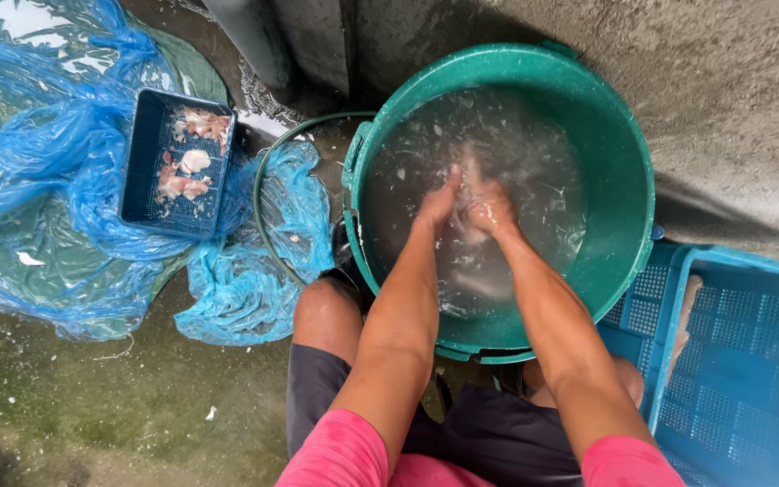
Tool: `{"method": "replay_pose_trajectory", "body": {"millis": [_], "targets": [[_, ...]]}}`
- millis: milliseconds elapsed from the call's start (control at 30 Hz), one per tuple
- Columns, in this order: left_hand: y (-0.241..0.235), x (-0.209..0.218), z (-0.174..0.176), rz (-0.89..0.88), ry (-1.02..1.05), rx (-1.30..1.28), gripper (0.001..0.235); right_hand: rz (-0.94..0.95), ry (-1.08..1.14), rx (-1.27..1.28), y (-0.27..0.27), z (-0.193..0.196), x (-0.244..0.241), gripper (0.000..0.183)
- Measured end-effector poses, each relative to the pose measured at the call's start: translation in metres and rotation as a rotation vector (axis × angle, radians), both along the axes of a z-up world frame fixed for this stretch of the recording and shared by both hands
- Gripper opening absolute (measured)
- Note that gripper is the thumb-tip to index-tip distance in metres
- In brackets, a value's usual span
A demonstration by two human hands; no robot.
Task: The person washes large, flat, pale pieces of seafood by hand in a green bucket filled with water. They repeatedly submerge, rub, and squeeze the items, then transfer them to a blue plastic basket. The process is repeated for multiple pieces.
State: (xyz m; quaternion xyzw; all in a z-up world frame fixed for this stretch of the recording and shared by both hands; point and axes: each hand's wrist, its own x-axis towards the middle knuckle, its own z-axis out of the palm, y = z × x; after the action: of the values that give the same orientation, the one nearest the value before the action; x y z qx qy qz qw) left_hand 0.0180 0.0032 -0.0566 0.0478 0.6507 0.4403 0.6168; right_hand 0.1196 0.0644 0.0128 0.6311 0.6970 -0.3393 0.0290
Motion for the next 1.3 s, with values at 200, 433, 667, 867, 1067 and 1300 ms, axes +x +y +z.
{"method": "replay_pose_trajectory", "body": {"millis": [200, 433, 667, 867, 1067, 1300], "targets": [[-0.007, -0.017, 0.066, 0.343, -0.592, 0.185, 0.101, 0.156, 0.519, -0.326, 0.0, 0.132, 0.007, 0.048], [-0.001, -0.026, 0.033, 0.265, -0.677, 0.333, 0.089, -0.321, 0.712, -0.553, 0.014, 0.102, 0.042, 0.064], [-0.003, -0.001, -0.012, 0.368, -0.68, 0.312, 0.073, -0.171, 0.385, 0.322, 0.039, 0.001, 0.057, 0.05], [-0.01, 0.016, -0.034, 0.559, -0.736, 0.317, 0.057, 0.355, 0.339, 0.474, -0.02, -0.013, 0.0, 0.058], [-0.015, -0.016, 0.02, 0.665, -0.748, 0.491, 0.044, 0.734, 0.299, 0.441, -0.019, 0.014, -0.012, 0.055], [0.006, -0.029, 0.048, 0.72, -0.34, 0.446, 0.046, -0.135, 0.534, -0.21, 0.031, -0.005, 0.052, 0.052]]}}
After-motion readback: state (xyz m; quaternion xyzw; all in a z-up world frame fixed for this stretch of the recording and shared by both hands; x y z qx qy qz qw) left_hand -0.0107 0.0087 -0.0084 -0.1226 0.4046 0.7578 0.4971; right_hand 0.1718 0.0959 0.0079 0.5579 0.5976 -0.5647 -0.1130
